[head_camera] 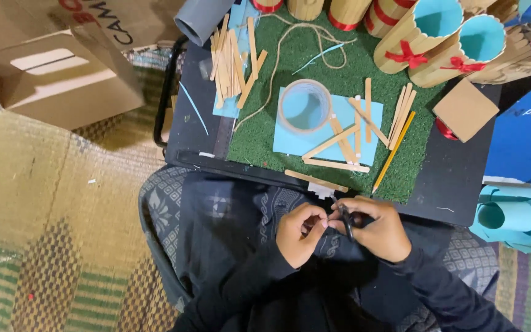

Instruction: The person sits at a small table and uses scissors to cut small pieces from a strip of white tape or paper, placing the cut pieces on the table. They repeatedly cut pieces one at a time among craft supplies including popsicle sticks and decorated cylinders.

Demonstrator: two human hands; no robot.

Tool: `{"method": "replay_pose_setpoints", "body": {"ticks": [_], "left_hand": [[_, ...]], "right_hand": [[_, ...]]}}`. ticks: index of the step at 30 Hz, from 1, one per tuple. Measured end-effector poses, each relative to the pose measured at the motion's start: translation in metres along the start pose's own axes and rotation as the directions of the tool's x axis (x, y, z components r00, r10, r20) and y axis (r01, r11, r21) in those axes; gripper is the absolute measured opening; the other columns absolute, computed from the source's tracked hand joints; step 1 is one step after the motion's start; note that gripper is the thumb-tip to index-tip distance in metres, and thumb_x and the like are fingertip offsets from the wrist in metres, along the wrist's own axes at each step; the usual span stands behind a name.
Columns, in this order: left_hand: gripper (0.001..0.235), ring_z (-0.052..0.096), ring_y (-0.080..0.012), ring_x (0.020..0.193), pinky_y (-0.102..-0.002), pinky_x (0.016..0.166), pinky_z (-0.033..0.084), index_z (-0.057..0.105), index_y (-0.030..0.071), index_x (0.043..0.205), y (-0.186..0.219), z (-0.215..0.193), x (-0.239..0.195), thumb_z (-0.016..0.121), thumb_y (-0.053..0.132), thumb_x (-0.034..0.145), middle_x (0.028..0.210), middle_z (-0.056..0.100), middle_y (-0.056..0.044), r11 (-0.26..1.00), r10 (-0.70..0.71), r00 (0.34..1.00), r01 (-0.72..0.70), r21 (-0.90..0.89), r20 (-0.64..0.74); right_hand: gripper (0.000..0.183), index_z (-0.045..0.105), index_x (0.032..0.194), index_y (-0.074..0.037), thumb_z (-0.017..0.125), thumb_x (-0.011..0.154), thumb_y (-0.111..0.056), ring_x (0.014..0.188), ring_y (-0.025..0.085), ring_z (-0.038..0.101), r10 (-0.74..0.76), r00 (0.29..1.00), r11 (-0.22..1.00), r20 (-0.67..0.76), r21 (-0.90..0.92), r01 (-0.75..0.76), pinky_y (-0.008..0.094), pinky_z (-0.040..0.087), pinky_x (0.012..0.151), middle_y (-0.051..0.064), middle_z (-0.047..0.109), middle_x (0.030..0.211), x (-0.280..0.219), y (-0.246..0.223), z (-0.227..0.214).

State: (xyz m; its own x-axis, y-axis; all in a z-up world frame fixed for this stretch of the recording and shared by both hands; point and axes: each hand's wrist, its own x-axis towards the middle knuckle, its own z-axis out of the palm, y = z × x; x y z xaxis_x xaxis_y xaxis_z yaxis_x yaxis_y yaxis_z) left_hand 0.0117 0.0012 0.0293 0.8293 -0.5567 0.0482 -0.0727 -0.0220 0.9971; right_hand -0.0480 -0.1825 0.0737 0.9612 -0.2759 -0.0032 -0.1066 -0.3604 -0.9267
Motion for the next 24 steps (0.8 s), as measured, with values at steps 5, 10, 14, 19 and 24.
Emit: {"method": "replay_pose_setpoints", "body": {"ticks": [5, 10, 14, 19, 24], "left_hand": [[0.005, 0.069, -0.0260, 0.063, -0.033, 0.055, 0.060, 0.072, 0.009, 0.094, 0.003, -0.003, -0.001, 0.072, 0.005, 0.091, 0.074, 0.065, -0.008, 0.997, -0.009, 1.000, 0.009, 0.075, 0.006], [0.009, 0.068, -0.0195, 0.059, -0.029, 0.051, 0.060, 0.074, 0.005, 0.094, -0.035, 0.005, -0.006, 0.066, 0.001, 0.096, 0.078, 0.068, -0.009, 0.982, -0.129, 0.989, 0.138, -0.126, 0.079], [0.014, 0.067, -0.0127, 0.058, -0.024, 0.055, 0.062, 0.080, 0.000, 0.104, -0.064, 0.010, -0.005, 0.070, 0.000, 0.094, 0.074, 0.064, -0.007, 0.825, -0.375, 0.920, 0.388, -0.411, 0.113], [0.027, 0.062, -0.0111, 0.054, -0.025, 0.053, 0.064, 0.077, -0.003, 0.116, -0.054, -0.009, 0.012, 0.063, 0.004, 0.094, 0.072, 0.062, -0.006, 0.646, -0.620, 0.783, 0.547, -0.533, 0.051], [0.023, 0.065, -0.0161, 0.061, -0.028, 0.059, 0.063, 0.077, 0.001, 0.113, -0.079, -0.016, 0.010, 0.067, 0.002, 0.093, 0.076, 0.066, -0.011, 0.866, -0.427, 0.856, 0.294, -0.404, -0.293]], "right_hand": [[0.029, 0.085, 0.092, -0.018, 0.093, 0.065, -0.011, 0.048, 0.011, 0.055, -0.068, 0.997, 0.994, -0.035, -0.093, 0.064, 0.023, 0.049, 0.052, -0.002, 0.070, 0.064, -0.003, 0.000, 0.005], [0.026, 0.083, 0.090, -0.014, 0.091, 0.066, -0.008, 0.047, 0.016, 0.055, -0.078, 0.994, 0.994, -0.073, -0.078, 0.072, 0.027, 0.049, 0.051, 0.002, 0.070, 0.063, -0.006, 0.004, 0.006], [0.031, 0.081, 0.090, -0.014, 0.094, 0.062, -0.008, 0.051, 0.013, 0.057, 0.031, 0.992, 0.996, -0.123, -0.078, -0.040, 0.028, 0.051, 0.054, 0.001, 0.071, 0.066, -0.001, 0.015, 0.002], [0.027, 0.079, 0.095, -0.014, 0.089, 0.071, -0.009, 0.057, 0.008, 0.056, 0.110, 0.980, 0.994, -0.163, 0.016, -0.109, 0.021, 0.050, 0.059, 0.002, 0.076, 0.070, 0.021, 0.010, -0.016], [0.032, 0.076, 0.105, -0.009, 0.089, 0.076, -0.009, 0.068, 0.010, 0.061, 0.162, 0.976, 0.986, -0.144, -0.007, -0.164, 0.023, 0.051, 0.068, 0.005, 0.078, 0.080, 0.049, 0.017, -0.033]]}}
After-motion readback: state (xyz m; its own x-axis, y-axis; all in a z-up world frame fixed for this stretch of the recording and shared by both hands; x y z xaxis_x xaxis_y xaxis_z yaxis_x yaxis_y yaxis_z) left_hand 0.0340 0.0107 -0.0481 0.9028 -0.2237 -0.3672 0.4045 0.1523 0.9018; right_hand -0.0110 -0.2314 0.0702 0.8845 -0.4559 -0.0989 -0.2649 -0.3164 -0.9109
